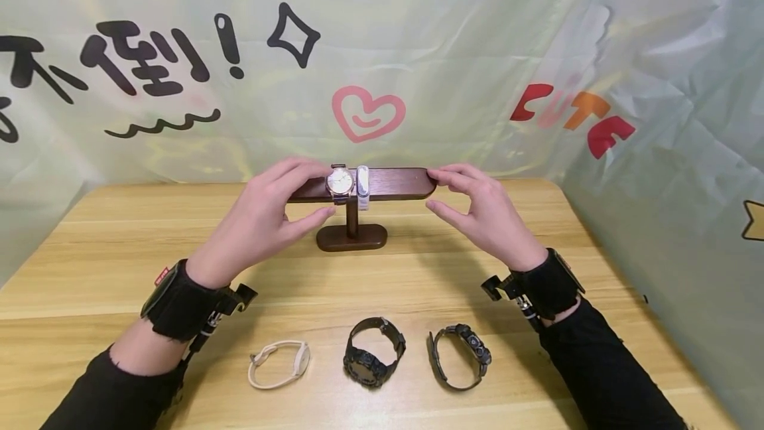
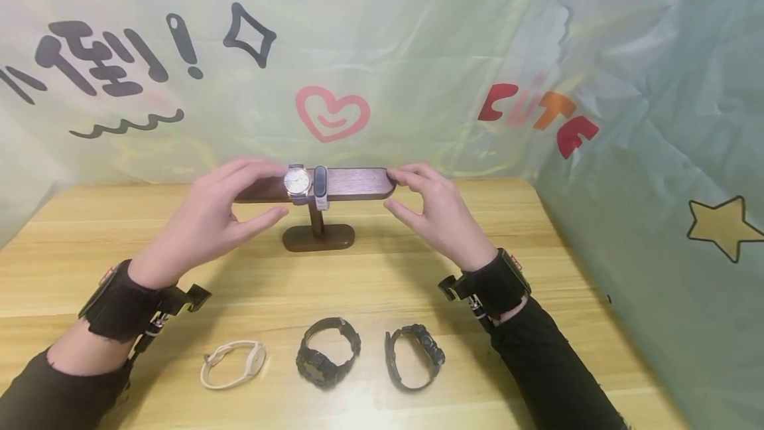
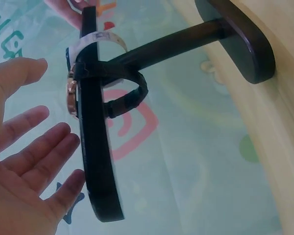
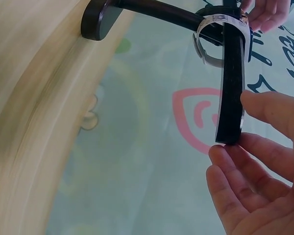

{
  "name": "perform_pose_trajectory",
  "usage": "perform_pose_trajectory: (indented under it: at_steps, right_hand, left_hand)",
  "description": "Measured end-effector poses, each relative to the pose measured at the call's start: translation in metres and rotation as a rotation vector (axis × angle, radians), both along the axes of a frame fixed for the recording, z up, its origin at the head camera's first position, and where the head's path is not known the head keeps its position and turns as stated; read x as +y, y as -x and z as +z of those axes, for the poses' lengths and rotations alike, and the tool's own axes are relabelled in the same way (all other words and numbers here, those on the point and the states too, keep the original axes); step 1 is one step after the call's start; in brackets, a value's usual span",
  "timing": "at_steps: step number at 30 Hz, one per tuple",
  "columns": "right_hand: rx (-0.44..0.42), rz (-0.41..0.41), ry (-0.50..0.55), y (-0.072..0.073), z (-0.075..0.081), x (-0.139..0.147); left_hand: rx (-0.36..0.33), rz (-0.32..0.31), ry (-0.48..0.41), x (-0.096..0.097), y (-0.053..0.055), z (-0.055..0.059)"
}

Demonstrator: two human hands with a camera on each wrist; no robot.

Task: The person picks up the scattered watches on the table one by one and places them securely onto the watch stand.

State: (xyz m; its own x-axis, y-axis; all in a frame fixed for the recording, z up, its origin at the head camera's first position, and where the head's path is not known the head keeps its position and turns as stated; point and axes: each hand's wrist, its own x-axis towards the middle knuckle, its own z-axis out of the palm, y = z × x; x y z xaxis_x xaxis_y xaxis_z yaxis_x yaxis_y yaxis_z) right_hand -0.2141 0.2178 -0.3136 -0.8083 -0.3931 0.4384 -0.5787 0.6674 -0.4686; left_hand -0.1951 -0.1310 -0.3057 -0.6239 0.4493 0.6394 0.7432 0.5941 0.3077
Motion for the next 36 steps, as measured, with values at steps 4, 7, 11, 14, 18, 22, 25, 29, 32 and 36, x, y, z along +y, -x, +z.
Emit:
perform_pose_trajectory:
  at_steps: [4, 7, 11, 14, 18, 22, 25, 29, 32, 36]
  right_hand:
    - [-0.011, 0.011, -0.014, -0.001, 0.001, 0.001]
    - [-0.019, 0.019, -0.024, -0.002, 0.002, 0.001]
    - [-0.023, 0.023, -0.049, -0.004, 0.004, 0.003]
    - [-0.017, 0.024, -0.074, -0.006, 0.006, 0.003]
    - [-0.011, 0.024, -0.097, -0.007, 0.008, 0.003]
    - [-0.007, 0.022, -0.114, -0.01, 0.011, 0.003]
    - [-0.009, 0.025, -0.129, -0.013, 0.014, 0.003]
    - [-0.019, 0.04, -0.155, -0.017, 0.017, 0.002]
    - [-0.029, 0.059, -0.178, -0.022, 0.02, 0.001]
    - [-0.024, 0.098, -0.207, -0.029, 0.024, 0.0]
  left_hand:
    - [0.031, -0.02, -0.005, 0.001, -0.006, 0.001]
    - [0.054, -0.028, 0.008, 0.004, -0.013, 0.003]
    - [0.078, -0.031, 0.031, 0.011, -0.025, 0.006]
    - [0.076, -0.033, 0.044, 0.017, -0.035, 0.006]
    - [0.055, -0.041, 0.071, 0.023, -0.048, 0.003]
    - [0.03, -0.061, 0.088, 0.029, -0.057, -0.003]
    - [0.003, -0.049, 0.097, 0.032, -0.066, -0.008]
    - [-0.044, -0.001, 0.125, 0.037, -0.079, -0.015]
    - [-0.058, 0.028, 0.161, 0.041, -0.088, -0.021]
    - [-0.08, 0.062, 0.228, 0.045, -0.099, -0.029]
